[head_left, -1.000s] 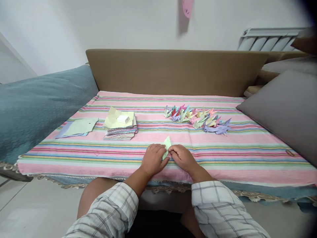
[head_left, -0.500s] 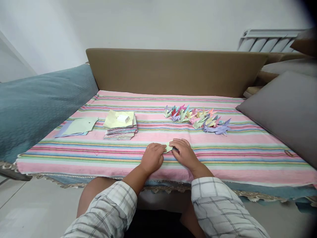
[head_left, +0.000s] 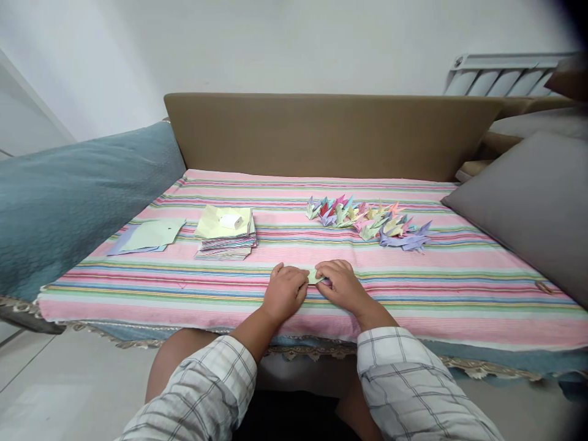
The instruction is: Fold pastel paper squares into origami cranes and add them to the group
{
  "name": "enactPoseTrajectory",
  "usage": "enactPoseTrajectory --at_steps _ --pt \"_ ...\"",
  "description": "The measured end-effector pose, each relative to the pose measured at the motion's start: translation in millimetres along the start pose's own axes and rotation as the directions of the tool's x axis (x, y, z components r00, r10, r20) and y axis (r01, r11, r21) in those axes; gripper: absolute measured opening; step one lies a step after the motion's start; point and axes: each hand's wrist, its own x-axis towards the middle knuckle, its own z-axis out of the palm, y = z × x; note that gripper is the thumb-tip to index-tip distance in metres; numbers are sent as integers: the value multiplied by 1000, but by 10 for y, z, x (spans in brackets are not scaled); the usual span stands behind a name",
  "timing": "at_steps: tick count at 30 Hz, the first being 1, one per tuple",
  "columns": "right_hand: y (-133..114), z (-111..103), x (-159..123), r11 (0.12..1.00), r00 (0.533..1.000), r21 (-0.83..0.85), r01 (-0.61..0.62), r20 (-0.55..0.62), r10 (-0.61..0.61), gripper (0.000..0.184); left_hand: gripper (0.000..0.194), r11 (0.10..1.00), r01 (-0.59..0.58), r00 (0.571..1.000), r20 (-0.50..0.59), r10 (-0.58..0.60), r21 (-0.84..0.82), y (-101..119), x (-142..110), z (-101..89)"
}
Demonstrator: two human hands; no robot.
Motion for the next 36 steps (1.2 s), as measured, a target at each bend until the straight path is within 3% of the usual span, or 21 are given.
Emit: enactPoseTrajectory --at_steps 5,18,25,36 --pt "3 -7 -75 1000 999 -17 3 40 -3 8 20 999 33 999 11 -33 -10 10 -13 -14" --pt "-47 35 -126 999 999 -8 -32 29 32 8 6 994 36 992 127 -24 -100 0 22 -144" --pt "-45 50 -108 993 993 12 -114 41 114 5 3 989 85 983 170 -65 -118 -20 68 -155" --pt "-71 118 -54 975 974 -15 -223 28 223 17 13 983 145 972 203 -120 -115 11 113 -175"
